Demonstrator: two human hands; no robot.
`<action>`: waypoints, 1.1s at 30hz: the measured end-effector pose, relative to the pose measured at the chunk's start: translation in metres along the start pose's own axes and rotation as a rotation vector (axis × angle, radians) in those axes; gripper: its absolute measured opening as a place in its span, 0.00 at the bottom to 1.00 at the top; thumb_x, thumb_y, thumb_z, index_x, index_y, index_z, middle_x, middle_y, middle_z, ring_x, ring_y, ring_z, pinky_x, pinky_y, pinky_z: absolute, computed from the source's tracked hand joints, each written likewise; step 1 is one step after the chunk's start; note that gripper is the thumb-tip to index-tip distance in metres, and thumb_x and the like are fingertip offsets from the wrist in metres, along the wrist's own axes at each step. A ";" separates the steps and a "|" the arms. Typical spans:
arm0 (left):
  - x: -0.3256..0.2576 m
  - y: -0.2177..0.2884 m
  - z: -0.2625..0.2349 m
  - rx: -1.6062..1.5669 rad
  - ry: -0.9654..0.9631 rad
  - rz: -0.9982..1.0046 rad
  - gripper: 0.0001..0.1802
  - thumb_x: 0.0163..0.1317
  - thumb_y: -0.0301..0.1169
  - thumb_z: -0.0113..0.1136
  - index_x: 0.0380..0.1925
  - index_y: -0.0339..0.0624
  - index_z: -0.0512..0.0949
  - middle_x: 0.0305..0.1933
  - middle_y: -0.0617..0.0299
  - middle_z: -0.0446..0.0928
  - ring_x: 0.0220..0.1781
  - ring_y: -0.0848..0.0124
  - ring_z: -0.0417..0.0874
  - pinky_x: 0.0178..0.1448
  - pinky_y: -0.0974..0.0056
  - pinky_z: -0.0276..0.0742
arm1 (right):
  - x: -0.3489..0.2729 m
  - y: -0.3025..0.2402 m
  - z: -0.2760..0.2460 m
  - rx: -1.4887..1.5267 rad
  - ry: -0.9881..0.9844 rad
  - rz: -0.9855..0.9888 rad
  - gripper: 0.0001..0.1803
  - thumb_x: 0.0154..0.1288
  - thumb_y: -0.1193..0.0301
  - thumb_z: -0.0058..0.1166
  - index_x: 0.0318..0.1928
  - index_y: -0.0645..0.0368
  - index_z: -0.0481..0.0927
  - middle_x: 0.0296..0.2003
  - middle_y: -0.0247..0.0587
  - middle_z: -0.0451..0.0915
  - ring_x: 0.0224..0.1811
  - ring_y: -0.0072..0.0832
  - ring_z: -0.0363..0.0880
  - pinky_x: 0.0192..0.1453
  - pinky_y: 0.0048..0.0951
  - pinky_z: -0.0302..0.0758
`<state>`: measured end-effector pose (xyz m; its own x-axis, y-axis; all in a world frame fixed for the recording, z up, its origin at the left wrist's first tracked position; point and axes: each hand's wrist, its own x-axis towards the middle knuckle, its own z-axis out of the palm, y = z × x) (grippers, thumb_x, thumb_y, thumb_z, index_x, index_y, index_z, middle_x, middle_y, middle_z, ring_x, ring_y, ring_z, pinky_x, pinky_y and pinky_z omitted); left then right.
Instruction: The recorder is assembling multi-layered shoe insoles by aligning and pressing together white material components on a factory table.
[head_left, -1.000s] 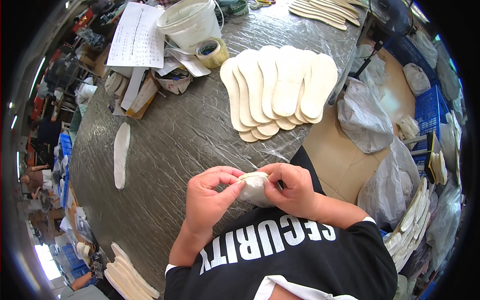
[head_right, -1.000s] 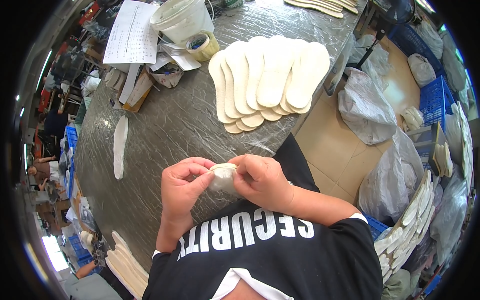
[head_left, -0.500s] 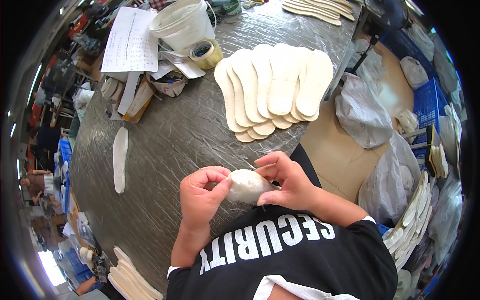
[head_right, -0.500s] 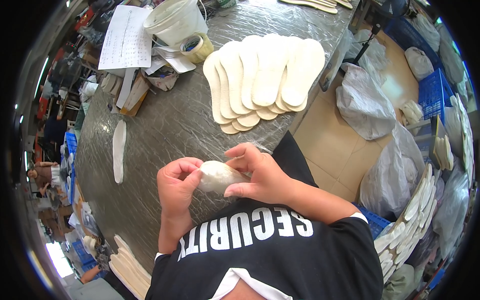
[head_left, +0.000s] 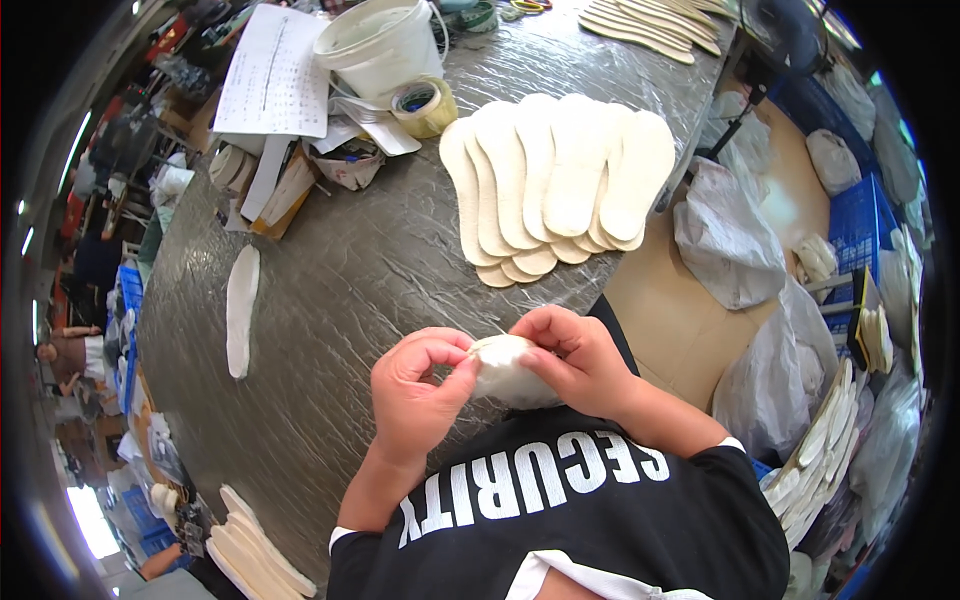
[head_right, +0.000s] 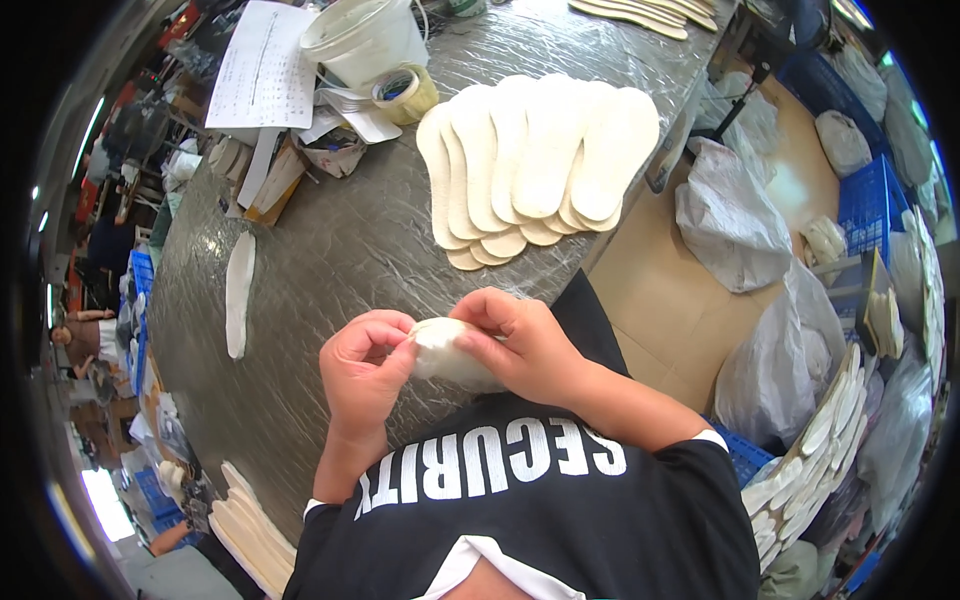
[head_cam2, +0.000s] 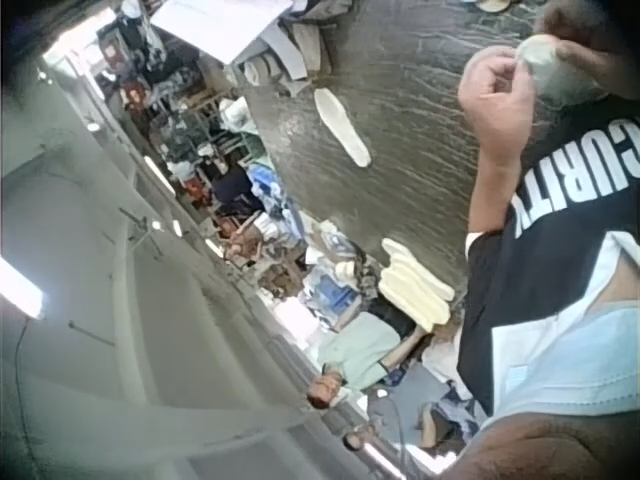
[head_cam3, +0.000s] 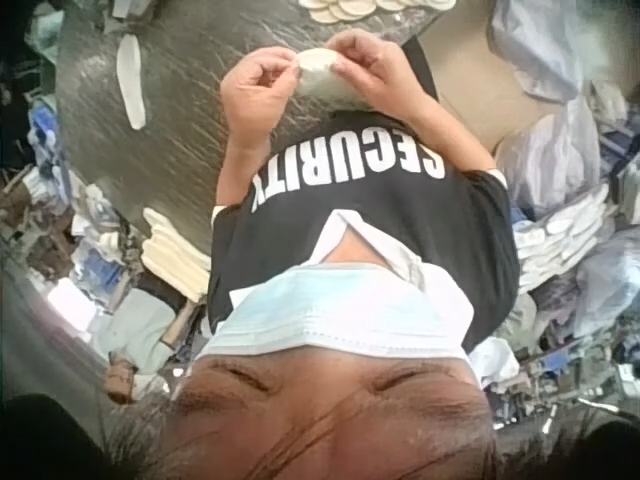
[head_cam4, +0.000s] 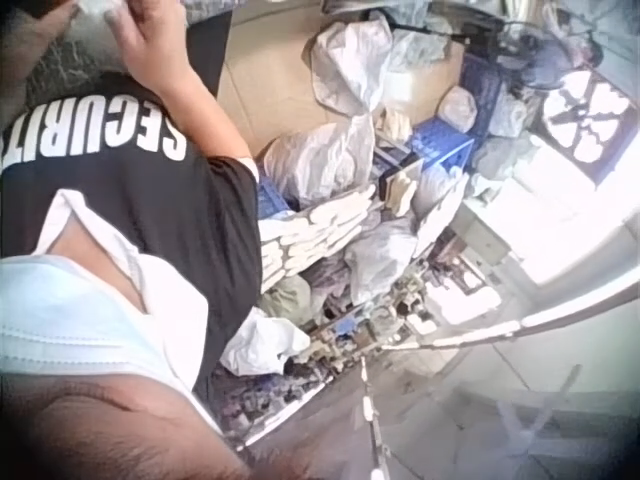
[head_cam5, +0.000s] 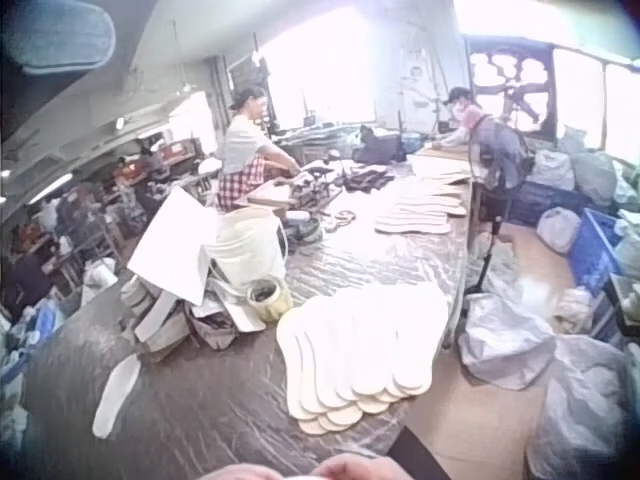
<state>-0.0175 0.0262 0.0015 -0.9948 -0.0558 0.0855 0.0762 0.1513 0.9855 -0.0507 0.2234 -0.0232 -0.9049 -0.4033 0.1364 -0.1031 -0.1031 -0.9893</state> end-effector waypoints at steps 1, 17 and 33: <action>0.000 0.000 0.002 0.047 -0.027 0.106 0.04 0.55 0.16 0.65 0.28 0.33 0.80 0.39 0.56 0.82 0.38 0.75 0.82 0.41 0.70 0.77 | 0.000 -0.003 0.000 -0.006 -0.019 0.000 0.08 0.65 0.75 0.58 0.43 0.64 0.78 0.31 0.45 0.83 0.33 0.28 0.84 0.37 0.27 0.78; 0.001 0.006 0.008 -0.498 -0.262 -0.017 0.13 0.60 0.17 0.65 0.42 0.35 0.75 0.48 0.47 0.82 0.52 0.68 0.83 0.58 0.63 0.79 | 0.004 0.019 -0.034 0.279 -0.158 0.039 0.08 0.70 0.78 0.49 0.47 0.63 0.76 0.39 0.32 0.80 0.41 0.16 0.76 0.49 0.22 0.73; 0.035 -0.012 0.027 -0.573 -0.079 -0.199 0.08 0.60 0.19 0.63 0.40 0.32 0.79 0.35 0.62 0.81 0.35 0.78 0.82 0.42 0.73 0.80 | 0.088 0.003 -0.055 0.150 -0.465 0.569 0.12 0.70 0.75 0.50 0.50 0.66 0.78 0.36 0.33 0.82 0.36 0.17 0.80 0.40 0.21 0.77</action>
<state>-0.0546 0.0488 -0.0115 -0.9940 0.0484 -0.0978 -0.1091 -0.4102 0.9054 -0.1531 0.2379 -0.0174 -0.5303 -0.7707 -0.3533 0.4157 0.1268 -0.9006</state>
